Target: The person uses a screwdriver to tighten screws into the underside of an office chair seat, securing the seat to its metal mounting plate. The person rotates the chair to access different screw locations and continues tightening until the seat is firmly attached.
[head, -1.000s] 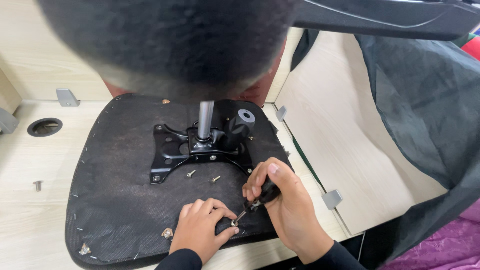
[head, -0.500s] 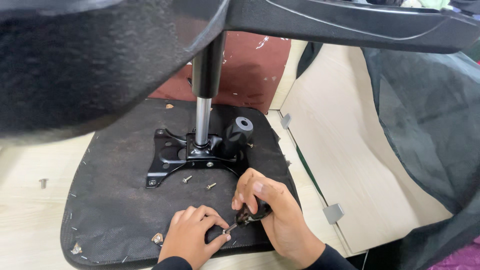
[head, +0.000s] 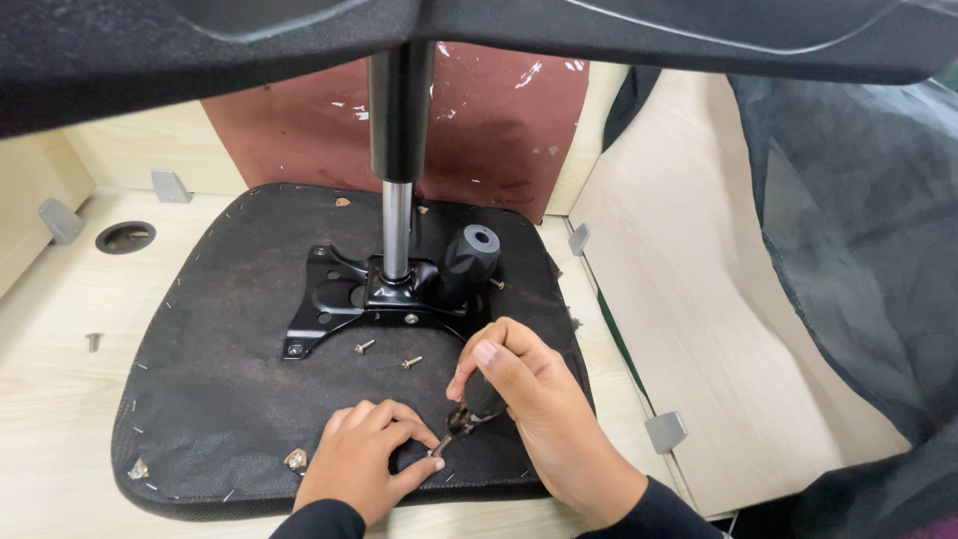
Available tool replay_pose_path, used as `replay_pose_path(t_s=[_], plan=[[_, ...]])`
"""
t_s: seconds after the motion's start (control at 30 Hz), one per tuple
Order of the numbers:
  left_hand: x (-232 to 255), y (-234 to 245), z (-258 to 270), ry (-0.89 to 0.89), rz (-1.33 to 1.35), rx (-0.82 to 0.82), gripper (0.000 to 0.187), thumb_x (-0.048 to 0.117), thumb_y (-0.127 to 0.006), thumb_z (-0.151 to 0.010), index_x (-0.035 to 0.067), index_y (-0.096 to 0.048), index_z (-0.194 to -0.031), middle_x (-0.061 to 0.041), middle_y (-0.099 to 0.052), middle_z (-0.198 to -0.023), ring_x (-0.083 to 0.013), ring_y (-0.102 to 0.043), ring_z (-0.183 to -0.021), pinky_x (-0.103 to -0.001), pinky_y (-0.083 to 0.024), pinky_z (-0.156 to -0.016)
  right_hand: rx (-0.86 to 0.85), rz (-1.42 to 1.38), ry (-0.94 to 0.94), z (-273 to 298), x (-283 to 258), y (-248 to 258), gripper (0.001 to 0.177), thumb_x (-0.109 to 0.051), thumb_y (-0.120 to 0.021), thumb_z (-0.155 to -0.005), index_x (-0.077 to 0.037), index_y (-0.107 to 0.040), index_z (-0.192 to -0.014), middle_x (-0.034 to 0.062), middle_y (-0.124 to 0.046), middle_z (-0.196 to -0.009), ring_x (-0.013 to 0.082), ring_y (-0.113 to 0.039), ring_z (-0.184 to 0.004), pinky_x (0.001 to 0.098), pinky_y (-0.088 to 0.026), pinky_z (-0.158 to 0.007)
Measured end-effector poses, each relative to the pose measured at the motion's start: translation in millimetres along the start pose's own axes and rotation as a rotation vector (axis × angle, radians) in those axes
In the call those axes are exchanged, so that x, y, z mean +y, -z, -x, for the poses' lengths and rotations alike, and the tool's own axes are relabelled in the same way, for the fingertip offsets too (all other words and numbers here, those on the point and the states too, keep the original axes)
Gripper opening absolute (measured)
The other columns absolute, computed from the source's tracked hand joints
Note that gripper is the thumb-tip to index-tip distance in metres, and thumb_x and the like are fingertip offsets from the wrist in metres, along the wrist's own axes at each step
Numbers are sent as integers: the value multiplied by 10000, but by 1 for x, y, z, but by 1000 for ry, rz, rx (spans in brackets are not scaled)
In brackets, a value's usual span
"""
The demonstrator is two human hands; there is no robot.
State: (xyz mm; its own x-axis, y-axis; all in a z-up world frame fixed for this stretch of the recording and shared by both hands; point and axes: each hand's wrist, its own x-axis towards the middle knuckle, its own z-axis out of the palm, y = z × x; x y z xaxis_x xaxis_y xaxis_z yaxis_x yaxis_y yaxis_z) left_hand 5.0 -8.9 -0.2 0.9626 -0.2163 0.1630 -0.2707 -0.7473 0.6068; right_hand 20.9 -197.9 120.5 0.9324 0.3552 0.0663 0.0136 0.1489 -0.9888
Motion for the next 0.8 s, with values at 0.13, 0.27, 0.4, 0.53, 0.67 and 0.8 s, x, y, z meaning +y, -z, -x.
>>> replay_pose_path(t_s=[0.13, 0.27, 0.4, 0.53, 0.67, 0.8], plan=[[0, -1, 2, 0, -47, 2, 252, 439, -797, -735, 271, -795, -924, 102, -655, -1017, -145, -583, -969, -368, -387, -958, 67, -119, 17, 2, 3, -1, 369, -364, -461, -1036, -36, -598, -936, 83, -646, -853, 174, -671, -848, 323, -537, -810], [1, -1, 3, 6, -39, -2, 244, 439, -792, -736, 276, -797, -917, 104, -656, -1014, -136, -585, -974, -363, -388, -958, 61, -203, 62, 3, 4, 3, 331, -329, -449, -1075, -37, -547, -954, 87, -575, -840, 195, -627, -823, 356, -523, -799], [3, 2, 1, 36, -35, -32, 253, 450, -789, -738, 281, -798, -927, 110, -654, -1018, -125, -583, -984, -357, -385, -965, 69, -248, 102, 3, 5, 2, 248, -281, -450, -1082, -53, -469, -985, 107, -550, -893, 218, -601, -807, 368, -514, -786], [5, 3, 1, 31, -33, -20, 255, 450, -788, -730, 284, -802, -923, 111, -654, -1016, -125, -585, -969, -353, -387, -973, 162, -223, 69, 3, 3, 2, 216, -282, -438, -1041, -67, -445, -1020, 116, -557, -925, 229, -625, -811, 370, -517, -774], [4, 4, 1, 39, -14, -16, 246, 441, -792, -723, 288, -803, -916, 114, -652, -1017, -130, -590, -979, -352, -386, -977, 184, -219, 99, 0, 1, -1, 205, -259, -483, -1046, -70, -437, -983, 95, -546, -927, 215, -629, -860, 396, -538, -812], [3, 3, -1, 57, -14, -60, 238, 451, -797, -730, 304, -802, -918, 129, -651, -1006, -101, -590, -941, -344, -378, -1000, 164, -210, 101, 1, 0, -6, 204, -240, -525, -1040, -58, -459, -974, 101, -570, -916, 217, -632, -861, 399, -540, -810]])
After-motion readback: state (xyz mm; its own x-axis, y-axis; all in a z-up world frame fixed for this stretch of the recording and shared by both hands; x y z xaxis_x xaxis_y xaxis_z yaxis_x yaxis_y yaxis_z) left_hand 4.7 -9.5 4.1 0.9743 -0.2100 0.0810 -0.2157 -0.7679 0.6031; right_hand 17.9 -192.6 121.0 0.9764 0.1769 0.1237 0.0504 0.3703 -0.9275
